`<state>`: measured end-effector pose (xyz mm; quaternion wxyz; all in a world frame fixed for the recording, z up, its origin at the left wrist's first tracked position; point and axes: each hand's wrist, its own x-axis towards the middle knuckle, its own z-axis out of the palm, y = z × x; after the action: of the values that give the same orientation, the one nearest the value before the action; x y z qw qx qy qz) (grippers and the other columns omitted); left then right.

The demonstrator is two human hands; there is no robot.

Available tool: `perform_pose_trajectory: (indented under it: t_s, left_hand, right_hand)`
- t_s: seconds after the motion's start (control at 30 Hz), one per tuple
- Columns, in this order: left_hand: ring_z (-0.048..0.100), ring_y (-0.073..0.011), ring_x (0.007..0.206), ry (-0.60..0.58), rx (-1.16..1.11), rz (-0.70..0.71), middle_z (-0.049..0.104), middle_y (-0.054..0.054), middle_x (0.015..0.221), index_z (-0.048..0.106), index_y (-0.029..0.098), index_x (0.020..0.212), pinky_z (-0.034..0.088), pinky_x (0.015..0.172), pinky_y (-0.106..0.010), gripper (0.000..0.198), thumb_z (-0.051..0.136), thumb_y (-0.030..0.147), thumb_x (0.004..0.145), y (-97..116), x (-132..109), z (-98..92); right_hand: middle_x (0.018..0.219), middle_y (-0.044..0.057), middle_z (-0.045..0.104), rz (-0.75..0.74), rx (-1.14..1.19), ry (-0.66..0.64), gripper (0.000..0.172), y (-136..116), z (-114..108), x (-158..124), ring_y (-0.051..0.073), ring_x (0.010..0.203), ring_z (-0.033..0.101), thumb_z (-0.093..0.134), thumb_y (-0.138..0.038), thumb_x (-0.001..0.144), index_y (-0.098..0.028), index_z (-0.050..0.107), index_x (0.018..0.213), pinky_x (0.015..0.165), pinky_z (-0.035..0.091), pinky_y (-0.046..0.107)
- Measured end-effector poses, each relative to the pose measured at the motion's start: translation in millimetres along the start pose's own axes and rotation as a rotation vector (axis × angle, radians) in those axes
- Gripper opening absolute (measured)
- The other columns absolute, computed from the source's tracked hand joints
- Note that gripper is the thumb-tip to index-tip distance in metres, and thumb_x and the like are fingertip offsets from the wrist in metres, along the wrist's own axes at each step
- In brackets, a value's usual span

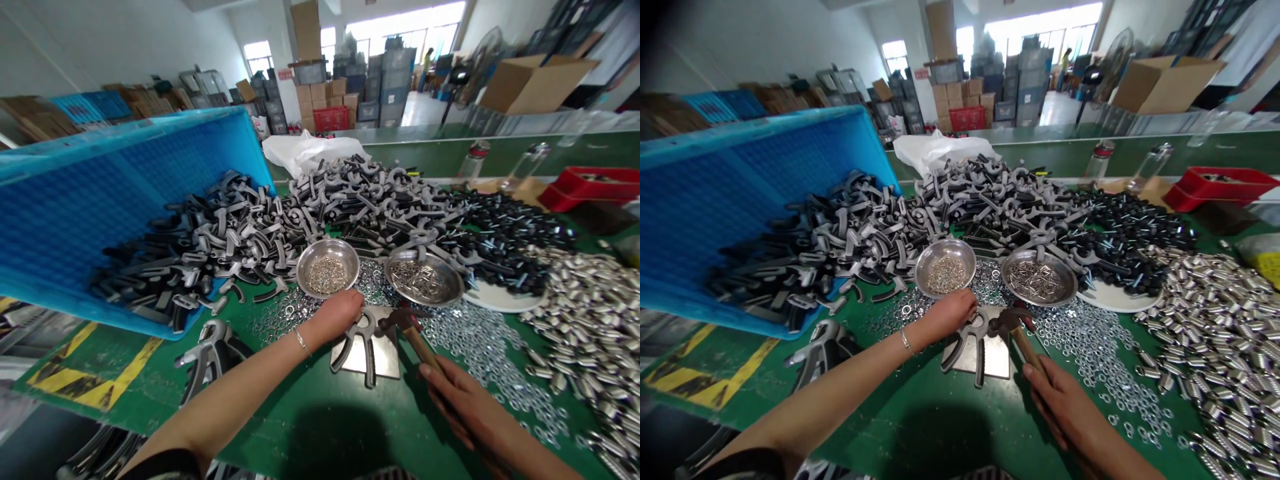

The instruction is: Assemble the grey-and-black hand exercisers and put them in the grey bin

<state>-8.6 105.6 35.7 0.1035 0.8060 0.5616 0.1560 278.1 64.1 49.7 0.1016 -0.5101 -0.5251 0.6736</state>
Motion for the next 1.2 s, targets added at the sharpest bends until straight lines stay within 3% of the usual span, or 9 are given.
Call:
perform_pose_trajectory:
  t_s: [0.1, 0.2, 0.3, 0.5, 0.77, 0.93, 1.03, 1.2]
  left_hand:
    - [0.061, -0.0182, 0.081, 0.080, -0.232, -0.152, 0.064, -0.004, 0.085, 0.061, 0.017, 0.088, 0.047, 0.075, -0.029, 0.008, 0.054, 0.018, 0.092, 2.4, -6.4, 4.0]
    - [0.062, -0.0160, 0.076, 0.126, -0.527, -0.290, 0.066, -0.001, 0.082, 0.062, 0.017, 0.092, 0.047, 0.072, -0.027, 0.006, 0.057, 0.020, 0.089, 4.6, -14.1, 12.6]
    - [0.064, -0.0170, 0.081, 0.158, -0.585, -0.324, 0.069, -0.002, 0.086, 0.065, 0.017, 0.093, 0.048, 0.077, -0.028, 0.010, 0.057, 0.023, 0.091, 6.7, -14.9, 16.7]
    - [0.060, -0.0196, 0.088, 0.157, -0.321, -0.307, 0.065, -0.006, 0.091, 0.064, 0.016, 0.089, 0.046, 0.085, -0.032, 0.018, 0.050, 0.023, 0.097, 10.3, -7.7, 16.4]
    - [0.059, -0.0196, 0.086, 0.099, -0.175, -0.284, 0.063, -0.006, 0.088, 0.063, 0.016, 0.085, 0.045, 0.083, -0.031, 0.021, 0.049, 0.023, 0.099, 9.6, -5.5, 22.7]
    - [0.059, -0.0208, 0.086, 0.084, -0.056, -0.268, 0.064, -0.007, 0.089, 0.064, 0.015, 0.088, 0.046, 0.082, -0.032, 0.021, 0.049, 0.025, 0.099, 9.9, -4.4, 25.7]
    - [0.058, -0.0223, 0.087, 0.050, 0.124, -0.175, 0.063, -0.009, 0.091, 0.063, 0.013, 0.093, 0.047, 0.084, -0.034, 0.022, 0.044, 0.021, 0.100, 11.5, -5.0, 26.2]
    - [0.056, -0.0269, 0.090, -0.075, 0.408, 0.116, 0.061, -0.013, 0.092, 0.063, 0.009, 0.097, 0.046, 0.085, -0.039, 0.018, 0.045, 0.009, 0.095, 12.0, -3.7, 21.5]
  right_hand:
    - [0.049, -0.012, 0.043, 0.011, 0.036, 0.048, 0.044, 1.4, 1.0, -1.2, 0.004, 0.031, 0.031, 0.055, -0.067, 0.087, -0.024, 0.045, 0.089, 0.030, 0.023, 0.016]
    - [0.046, -0.013, 0.039, 0.017, 0.085, 0.017, 0.043, 6.5, 5.4, -1.4, 0.004, 0.030, 0.026, 0.053, -0.066, 0.089, -0.024, 0.045, 0.090, 0.030, 0.020, 0.017]
    - [0.046, -0.013, 0.039, 0.027, 0.124, -0.031, 0.043, 10.3, 9.5, -0.3, 0.004, 0.030, 0.026, 0.050, -0.067, 0.090, -0.024, 0.044, 0.090, 0.031, 0.020, 0.017]
    - [0.049, -0.012, 0.045, 0.010, 0.115, 0.021, 0.044, 17.7, 15.1, 4.3, 0.005, 0.032, 0.031, 0.052, -0.067, 0.090, -0.024, 0.046, 0.095, 0.034, 0.022, 0.018]
    - [0.041, -0.011, 0.040, -0.002, 0.145, -0.028, 0.047, 29.8, 16.7, 8.2, 0.006, 0.030, 0.029, 0.050, -0.070, 0.089, -0.023, 0.049, 0.090, 0.033, 0.020, 0.019]
    - [0.044, -0.011, 0.042, 0.003, 0.174, 0.010, 0.046, 30.6, 17.3, 9.2, 0.005, 0.031, 0.029, 0.051, -0.069, 0.088, -0.024, 0.048, 0.091, 0.033, 0.018, 0.018]
    - [0.044, -0.011, 0.043, 0.008, 0.177, 0.010, 0.047, 29.8, 18.8, 10.0, 0.005, 0.030, 0.029, 0.051, -0.070, 0.088, -0.023, 0.047, 0.089, 0.033, 0.018, 0.017]
    - [0.044, -0.012, 0.041, 0.027, 0.153, 0.018, 0.047, 25.5, 20.9, 7.3, 0.005, 0.030, 0.028, 0.053, -0.070, 0.086, -0.024, 0.048, 0.093, 0.032, 0.018, 0.017]
